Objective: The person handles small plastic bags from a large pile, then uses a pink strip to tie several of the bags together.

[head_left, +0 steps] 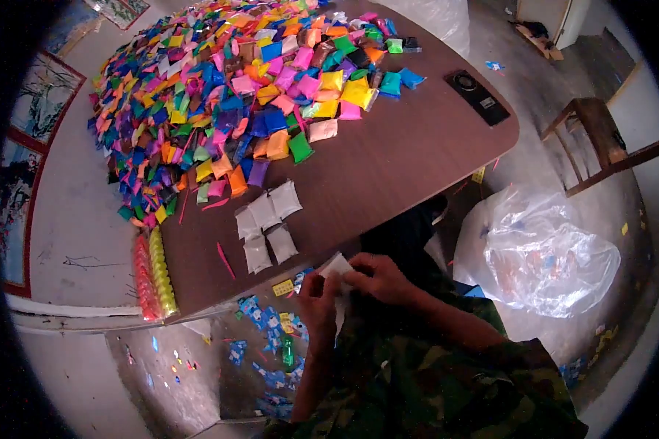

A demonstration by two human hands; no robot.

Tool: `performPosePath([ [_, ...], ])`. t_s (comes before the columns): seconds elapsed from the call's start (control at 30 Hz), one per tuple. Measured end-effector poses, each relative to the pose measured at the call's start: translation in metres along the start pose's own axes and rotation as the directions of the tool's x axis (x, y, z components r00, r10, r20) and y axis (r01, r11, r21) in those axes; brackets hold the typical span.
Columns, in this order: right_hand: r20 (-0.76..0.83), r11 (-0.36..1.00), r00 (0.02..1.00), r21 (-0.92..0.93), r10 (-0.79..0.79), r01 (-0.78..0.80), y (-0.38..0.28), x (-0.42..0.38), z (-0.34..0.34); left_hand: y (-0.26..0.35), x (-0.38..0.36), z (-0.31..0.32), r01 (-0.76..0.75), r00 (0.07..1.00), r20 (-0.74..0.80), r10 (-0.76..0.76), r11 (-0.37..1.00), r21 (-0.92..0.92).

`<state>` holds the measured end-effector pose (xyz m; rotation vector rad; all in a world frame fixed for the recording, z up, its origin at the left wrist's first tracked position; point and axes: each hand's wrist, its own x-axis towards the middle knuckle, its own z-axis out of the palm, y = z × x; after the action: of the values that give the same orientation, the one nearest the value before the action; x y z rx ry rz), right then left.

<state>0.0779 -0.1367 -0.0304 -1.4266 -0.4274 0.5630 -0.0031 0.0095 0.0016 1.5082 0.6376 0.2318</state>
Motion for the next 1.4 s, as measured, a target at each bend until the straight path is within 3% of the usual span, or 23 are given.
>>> performPosePath([
  [0.03,-0.027,1.0,0.999,-0.003,-0.026,0.026,0.002,0.0,0.0,-0.005,0.0,-0.003,0.019,0.999,0.028,-0.02,0.998,0.053],
  [0.1,-0.031,0.996,0.997,0.068,0.067,-0.064,0.003,0.0,-0.001,-0.011,0.001,-0.007,0.051,0.995,0.08,-0.064,0.986,0.159],
  [0.2,-0.022,0.986,0.995,0.137,0.094,-0.091,0.005,0.001,-0.001,0.001,-0.005,0.005,0.097,0.992,0.067,-0.106,0.986,0.133],
  [0.3,0.011,0.978,0.995,0.188,0.094,-0.095,0.01,0.003,-0.002,-0.009,-0.002,-0.002,0.029,0.993,0.106,-0.045,0.988,0.152],
  [0.4,0.037,0.964,0.992,0.236,0.119,-0.124,0.011,0.004,-0.002,-0.001,0.002,-0.008,-0.021,0.987,0.157,-0.035,0.939,0.344],
  [0.5,0.051,0.958,0.988,0.239,0.148,-0.155,0.009,0.003,-0.006,-0.007,0.003,-0.01,-0.019,0.985,0.168,-0.047,0.929,0.37],
  [0.7,-0.007,0.977,0.993,0.179,0.119,-0.116,0.02,0.004,-0.005,0.011,-0.007,0.01,0.075,0.98,0.169,-0.101,0.985,0.156],
  [0.8,-0.003,0.974,0.99,0.18,0.142,-0.139,0.018,0.004,-0.005,0.03,-0.009,0.012,0.082,0.976,0.168,-0.141,0.945,0.317],
  [1.03,0.0,0.958,0.994,0.268,0.11,-0.106,0.007,0.004,-0.006,0.009,0.0,0.006,-0.009,0.98,0.197,-0.038,0.972,0.234],
  [1.2,0.012,0.975,0.992,0.183,0.127,-0.127,0.006,0.005,-0.009,0.012,-0.001,0.002,0.004,0.975,0.208,-0.075,0.947,0.321],
  [1.4,-0.049,0.984,0.992,0.145,0.113,-0.105,0.008,0.005,-0.006,0.007,-0.001,0.005,-0.045,0.984,0.177,0.011,0.981,0.189],
])
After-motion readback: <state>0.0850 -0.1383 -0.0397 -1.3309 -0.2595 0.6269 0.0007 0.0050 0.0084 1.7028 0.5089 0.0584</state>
